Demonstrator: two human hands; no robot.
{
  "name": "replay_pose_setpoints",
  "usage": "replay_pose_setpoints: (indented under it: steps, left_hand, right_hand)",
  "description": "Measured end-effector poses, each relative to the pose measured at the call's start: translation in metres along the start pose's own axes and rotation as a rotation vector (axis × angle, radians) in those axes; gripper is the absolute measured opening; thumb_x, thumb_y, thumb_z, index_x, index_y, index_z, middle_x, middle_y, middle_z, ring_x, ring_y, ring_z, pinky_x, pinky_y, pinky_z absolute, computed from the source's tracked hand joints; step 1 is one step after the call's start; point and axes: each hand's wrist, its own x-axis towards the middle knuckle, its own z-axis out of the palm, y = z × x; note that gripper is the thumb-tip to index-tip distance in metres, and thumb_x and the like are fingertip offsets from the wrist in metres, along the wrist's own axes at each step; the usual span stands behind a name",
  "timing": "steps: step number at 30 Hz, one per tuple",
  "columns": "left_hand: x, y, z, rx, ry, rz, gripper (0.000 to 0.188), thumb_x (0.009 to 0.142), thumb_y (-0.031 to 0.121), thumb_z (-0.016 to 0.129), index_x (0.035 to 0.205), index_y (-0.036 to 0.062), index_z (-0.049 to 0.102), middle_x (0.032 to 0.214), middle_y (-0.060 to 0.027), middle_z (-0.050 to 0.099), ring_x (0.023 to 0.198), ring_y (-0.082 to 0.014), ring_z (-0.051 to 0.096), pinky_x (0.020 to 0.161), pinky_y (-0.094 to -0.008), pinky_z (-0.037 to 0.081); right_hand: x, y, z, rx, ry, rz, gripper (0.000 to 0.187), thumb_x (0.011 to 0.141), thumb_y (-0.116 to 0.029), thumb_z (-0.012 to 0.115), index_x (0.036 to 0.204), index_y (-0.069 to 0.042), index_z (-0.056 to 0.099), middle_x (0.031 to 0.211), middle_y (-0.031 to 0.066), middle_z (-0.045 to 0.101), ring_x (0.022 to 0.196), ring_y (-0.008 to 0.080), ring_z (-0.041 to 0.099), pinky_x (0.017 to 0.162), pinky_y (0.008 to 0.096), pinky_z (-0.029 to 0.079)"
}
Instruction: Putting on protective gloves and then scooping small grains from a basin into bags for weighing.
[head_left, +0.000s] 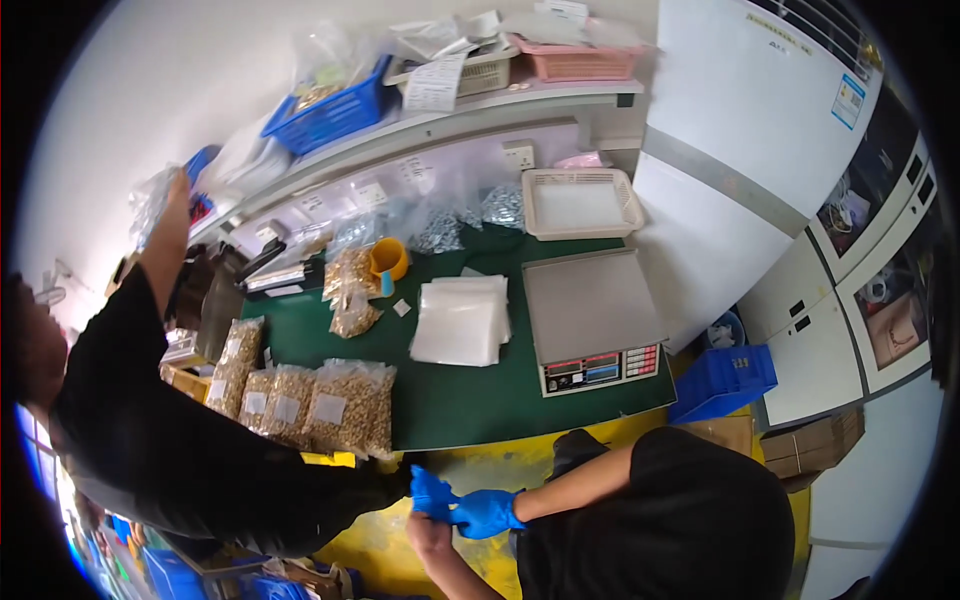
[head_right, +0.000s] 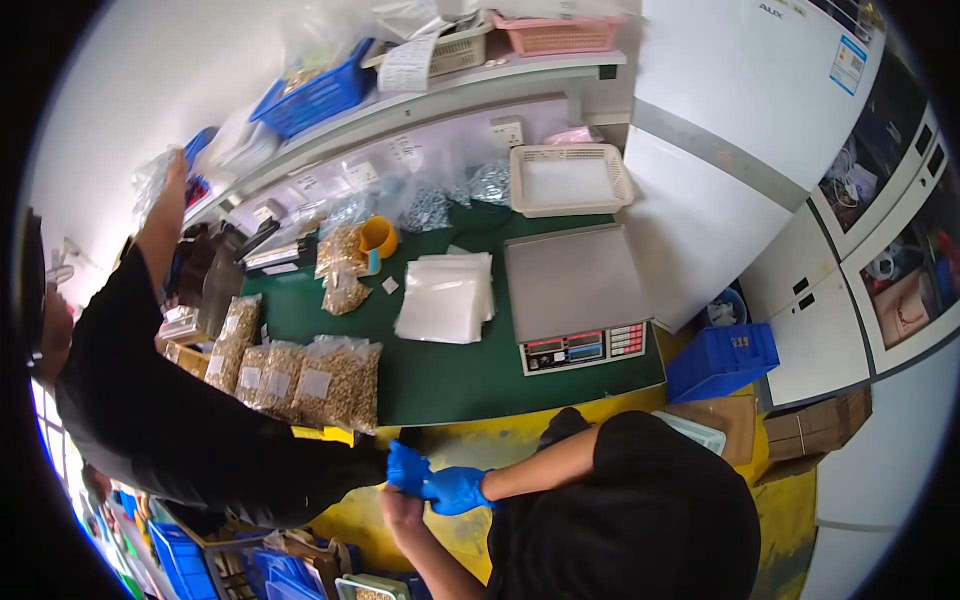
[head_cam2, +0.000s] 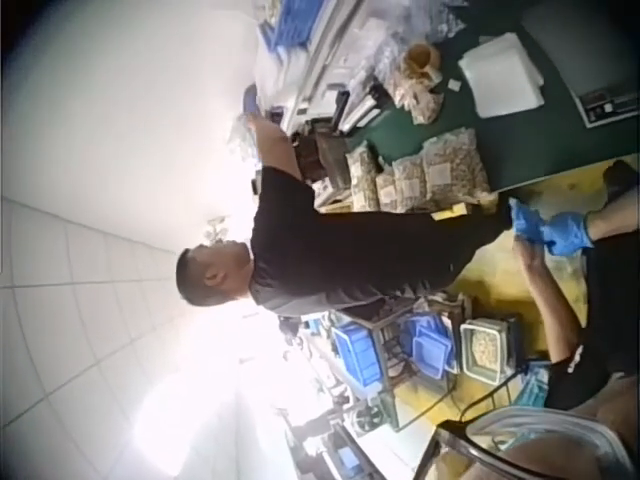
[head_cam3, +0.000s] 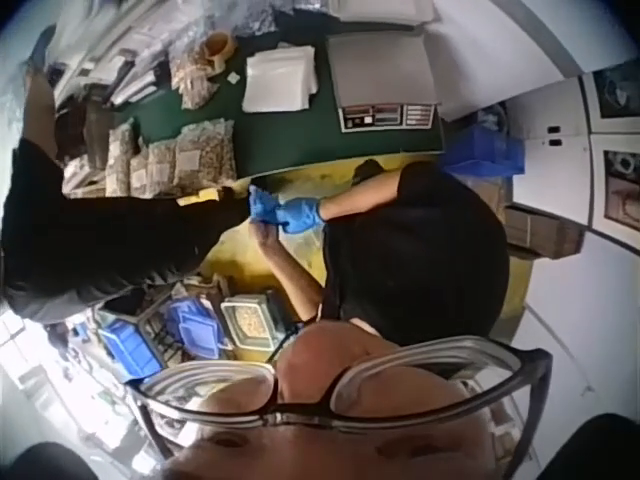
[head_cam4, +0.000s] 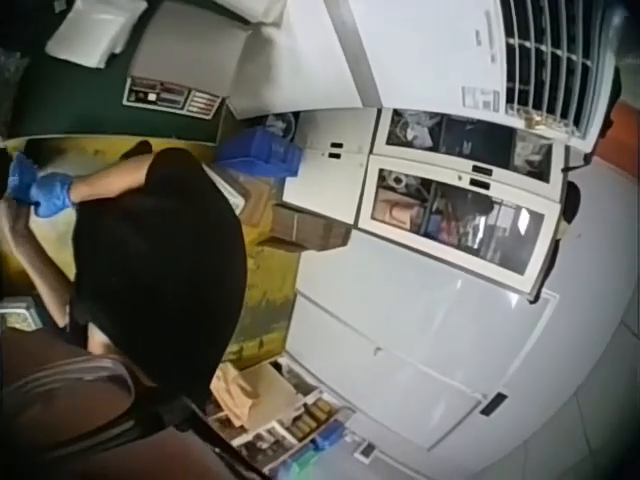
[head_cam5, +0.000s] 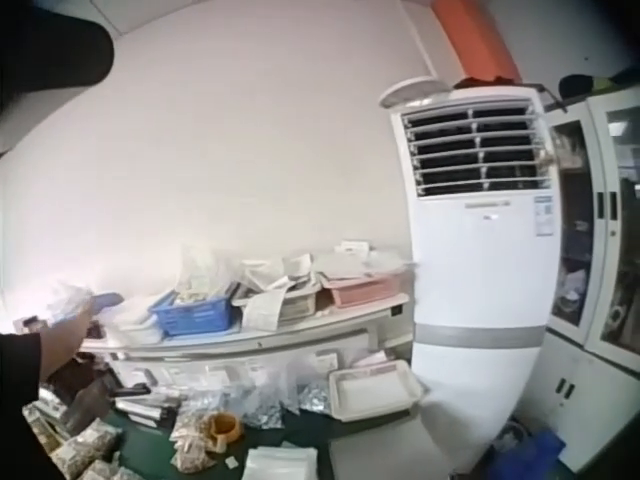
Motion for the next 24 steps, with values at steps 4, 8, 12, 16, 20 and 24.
replay_pose_setpoints:
  steps: [4, 8, 12, 16, 20, 24]
  left_hand:
    - [0.004, 0.017, 0.080, 0.170, -0.040, 0.349, 0.047, 0.088, 0.012, 0.037, 0.134, 0.0042, 0.040, 0.128, -0.0150, 0.049, 0.115, -0.0304, 0.049, 0.100, -0.0459, 0.037]
    - [0.004, 0.024, 0.195, 1.063, 0.210, 0.208, 0.057, 0.096, 0.032, 0.031, 0.143, 0.0045, 0.014, 0.139, -0.0108, 0.037, 0.125, -0.0219, 0.038, 0.107, -0.0360, 0.023]
    - [0.023, -0.075, 0.078, 0.696, -0.240, 0.571, 0.053, 0.097, 0.035, 0.027, 0.143, 0.0088, 0.020, 0.135, -0.0092, 0.042, 0.117, -0.0221, 0.045, 0.101, -0.0361, 0.030]
    - [0.009, -0.066, 0.107, 0.651, -0.064, 0.100, 0.049, 0.097, 0.036, 0.028, 0.141, 0.0160, 0.028, 0.129, -0.0074, 0.046, 0.112, -0.0217, 0.047, 0.096, -0.0362, 0.035]
    - [0.002, -0.072, 0.114, 0.666, -0.087, 0.095, 0.048, 0.096, 0.028, 0.030, 0.142, 0.0151, 0.026, 0.138, -0.0079, 0.039, 0.123, -0.0249, 0.040, 0.102, -0.0358, 0.031]
    - [0.035, -0.064, 0.151, 0.658, -0.066, -0.078, 0.047, 0.095, 0.027, 0.035, 0.137, 0.0075, 0.035, 0.132, -0.0083, 0.046, 0.121, -0.0206, 0.044, 0.103, -0.0342, 0.029]
  right_hand:
    - [0.015, 0.001, -0.046, 0.027, -0.013, -0.055, 0.018, 0.073, -0.021, 0.056, 0.083, -0.009, 0.064, 0.080, 0.0193, 0.062, 0.070, 0.0394, 0.058, 0.063, 0.0472, 0.046]
    - [0.002, 0.039, -0.066, -0.007, -0.120, -0.084, 0.022, 0.076, -0.027, 0.055, 0.079, -0.007, 0.064, 0.079, 0.0192, 0.062, 0.069, 0.0385, 0.058, 0.063, 0.0461, 0.045]
    - [-0.017, 0.056, -0.072, -0.010, -0.268, 0.053, 0.024, 0.074, -0.030, 0.057, 0.078, -0.007, 0.064, 0.073, 0.0187, 0.062, 0.068, 0.0354, 0.060, 0.061, 0.0451, 0.045]
    - [-0.036, 0.072, -0.074, 0.027, -0.242, 0.143, 0.025, 0.070, -0.030, 0.060, 0.079, -0.007, 0.065, 0.073, 0.0183, 0.062, 0.069, 0.0353, 0.060, 0.062, 0.0442, 0.046]
    - [-0.041, 0.078, -0.075, 0.075, -0.293, 0.142, 0.025, 0.073, -0.029, 0.060, 0.083, -0.006, 0.064, 0.078, 0.0197, 0.062, 0.071, 0.0360, 0.060, 0.063, 0.0432, 0.046]
    - [-0.048, 0.104, -0.105, 0.112, -0.220, 0.045, 0.028, 0.079, -0.033, 0.058, 0.083, -0.006, 0.065, 0.081, 0.0172, 0.063, 0.071, 0.0342, 0.061, 0.063, 0.0421, 0.046]
